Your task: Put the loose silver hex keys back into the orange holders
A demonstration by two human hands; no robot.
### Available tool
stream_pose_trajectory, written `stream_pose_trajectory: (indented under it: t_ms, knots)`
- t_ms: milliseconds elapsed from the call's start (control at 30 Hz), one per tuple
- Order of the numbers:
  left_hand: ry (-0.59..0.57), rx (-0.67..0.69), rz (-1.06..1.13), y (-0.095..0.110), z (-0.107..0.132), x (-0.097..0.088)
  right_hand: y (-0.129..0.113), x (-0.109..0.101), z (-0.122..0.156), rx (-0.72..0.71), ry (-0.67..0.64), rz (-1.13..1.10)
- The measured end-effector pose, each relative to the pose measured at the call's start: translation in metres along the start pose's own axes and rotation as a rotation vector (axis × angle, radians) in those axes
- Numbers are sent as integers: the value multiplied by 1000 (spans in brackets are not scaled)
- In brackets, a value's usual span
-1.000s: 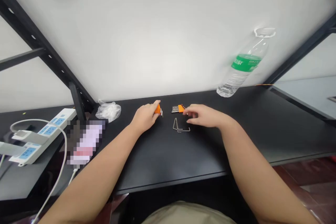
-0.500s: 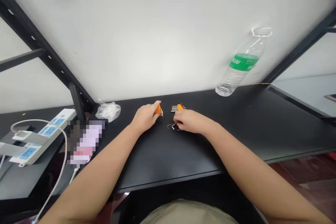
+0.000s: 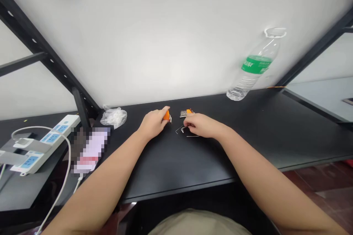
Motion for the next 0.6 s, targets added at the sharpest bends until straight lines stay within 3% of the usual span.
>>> stream_pose_trajectory:
  t_ms: [133, 433, 600]
  knots:
    - [-5, -4, -3, 0, 0, 1, 3, 2, 2, 41, -10, -2]
    - [-17, 1, 8, 2, 0, 1, -13, -2, -2, -10, 28, 6]
    - [-2, 1, 36, 0, 1, 1, -19, 5, 2, -20, -37, 105]
Point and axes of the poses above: each hand's wrist, its own z-axis away from the middle knuckle, its own x-axis out of the palm, y = z × x, the point moved 9 cm from there along -z, towards the middle knuckle, and after that the axes turned 8 degrees about y, right-handed, at the moved point
